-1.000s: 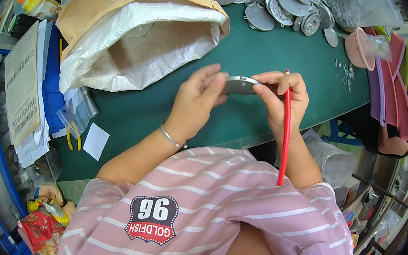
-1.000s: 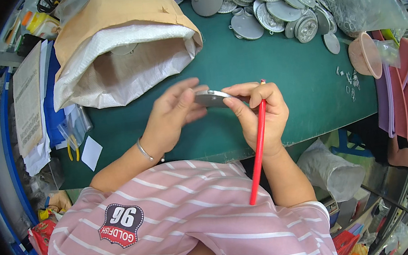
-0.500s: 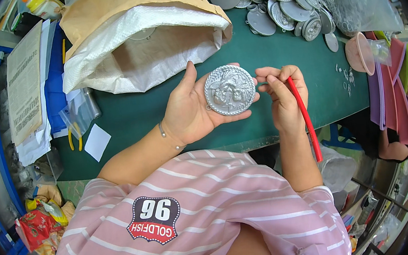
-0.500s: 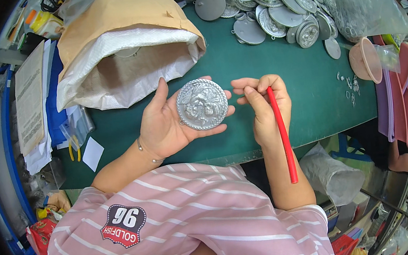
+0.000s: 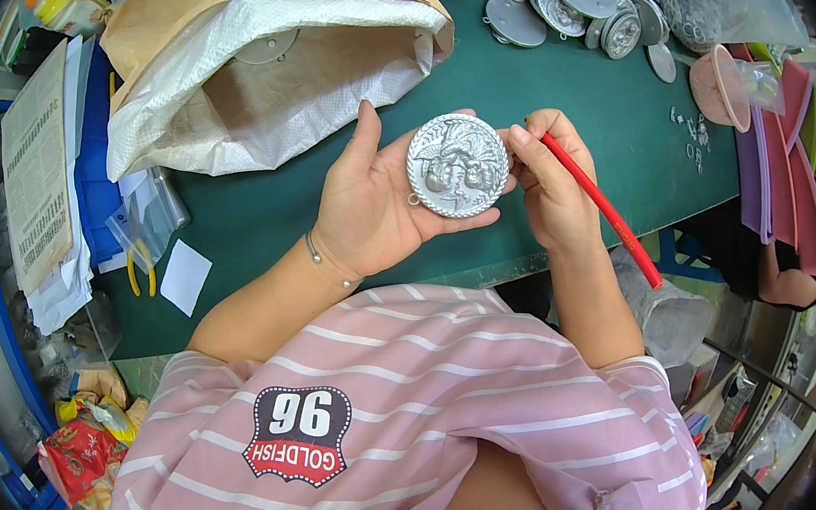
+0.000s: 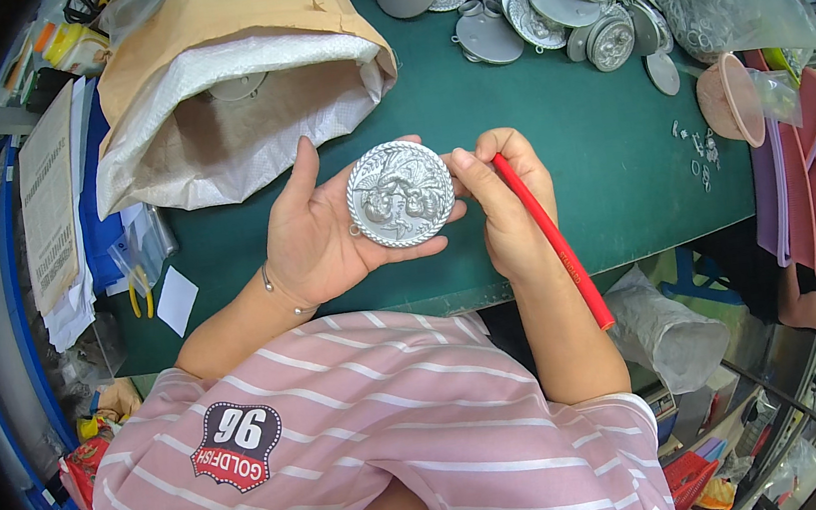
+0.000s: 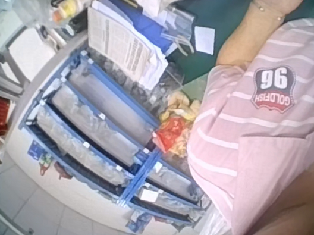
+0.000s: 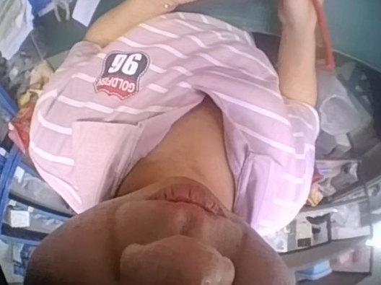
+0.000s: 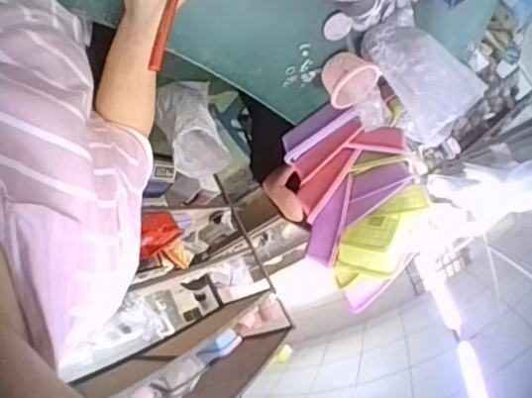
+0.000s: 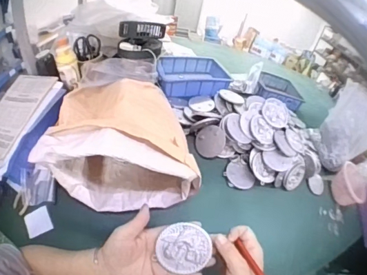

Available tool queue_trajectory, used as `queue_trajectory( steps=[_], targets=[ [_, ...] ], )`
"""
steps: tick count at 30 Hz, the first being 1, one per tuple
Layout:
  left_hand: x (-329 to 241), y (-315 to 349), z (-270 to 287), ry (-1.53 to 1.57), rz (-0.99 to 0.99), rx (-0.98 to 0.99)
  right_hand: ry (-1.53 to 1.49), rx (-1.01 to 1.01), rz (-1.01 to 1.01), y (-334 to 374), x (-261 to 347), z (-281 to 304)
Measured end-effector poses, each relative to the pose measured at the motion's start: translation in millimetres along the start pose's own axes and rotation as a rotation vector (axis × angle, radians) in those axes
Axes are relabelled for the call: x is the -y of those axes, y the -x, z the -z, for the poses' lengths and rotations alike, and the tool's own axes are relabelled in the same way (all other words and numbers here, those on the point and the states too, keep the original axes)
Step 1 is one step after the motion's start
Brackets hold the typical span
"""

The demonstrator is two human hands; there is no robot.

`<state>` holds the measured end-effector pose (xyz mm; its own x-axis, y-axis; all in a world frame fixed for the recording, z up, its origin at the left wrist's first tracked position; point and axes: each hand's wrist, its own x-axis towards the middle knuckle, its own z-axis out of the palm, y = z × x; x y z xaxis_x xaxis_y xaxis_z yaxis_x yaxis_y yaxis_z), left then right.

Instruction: The person sits on the floor and repeatedly picks up round metal discs from a pile on a green table. They use a red pencil to mark the edge of each disc, then place it into a paper bag.

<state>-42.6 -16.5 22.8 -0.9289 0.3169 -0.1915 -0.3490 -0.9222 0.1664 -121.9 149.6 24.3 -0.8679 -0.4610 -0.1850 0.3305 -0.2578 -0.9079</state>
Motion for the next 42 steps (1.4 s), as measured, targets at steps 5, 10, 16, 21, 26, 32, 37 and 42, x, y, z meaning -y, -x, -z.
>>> queue_trajectory(
  steps=[5, 10, 16, 21, 26, 32, 37, 42],
  targets=[
    [0.1, 0.4, 0.3, -0.001, 0.011, 0.008, -0.017, 0.02, 0.001, 0.1, -1.7, 3.0],
    [-0.1, 0.9, -0.7, -0.024, 0.011, 0.006, -0.016, 0.025, 0.015, 1.1, -0.1, 0.4],
    [-0.4, 1.8, -1.8, -0.023, 0.04, 0.011, 0.038, 0.012, 0.018, 0.8, -1.8, 2.4],
    [0.0, 0.8, 0.2, 0.023, 0.052, 0.028, -0.012, -0.027, 0.051, 0.0, -0.5, -3.2],
    [0.5, 0.3, -0.3, -0.002, 0.047, 0.061, -0.102, -0.06, -0.023, -3.8, -6.3, 6.8],
    [-1.5, -4.6, 12.1, -0.132, 0.083, -0.06, 0.032, -0.145, 0.326, -0.6, -10.6, 5.7],
    [-0.9, -5.9, 13.3, 0.093, 0.005, 0.013, 0.434, 0.212, 0.465, 10.4, 2.1, -3.5],
    [0.1, -7.1, 15.1, -0.077, -0.001, -0.077, 0.139, -0.112, 0.347, -4.3, 8.4, 5.7]
  ],
)
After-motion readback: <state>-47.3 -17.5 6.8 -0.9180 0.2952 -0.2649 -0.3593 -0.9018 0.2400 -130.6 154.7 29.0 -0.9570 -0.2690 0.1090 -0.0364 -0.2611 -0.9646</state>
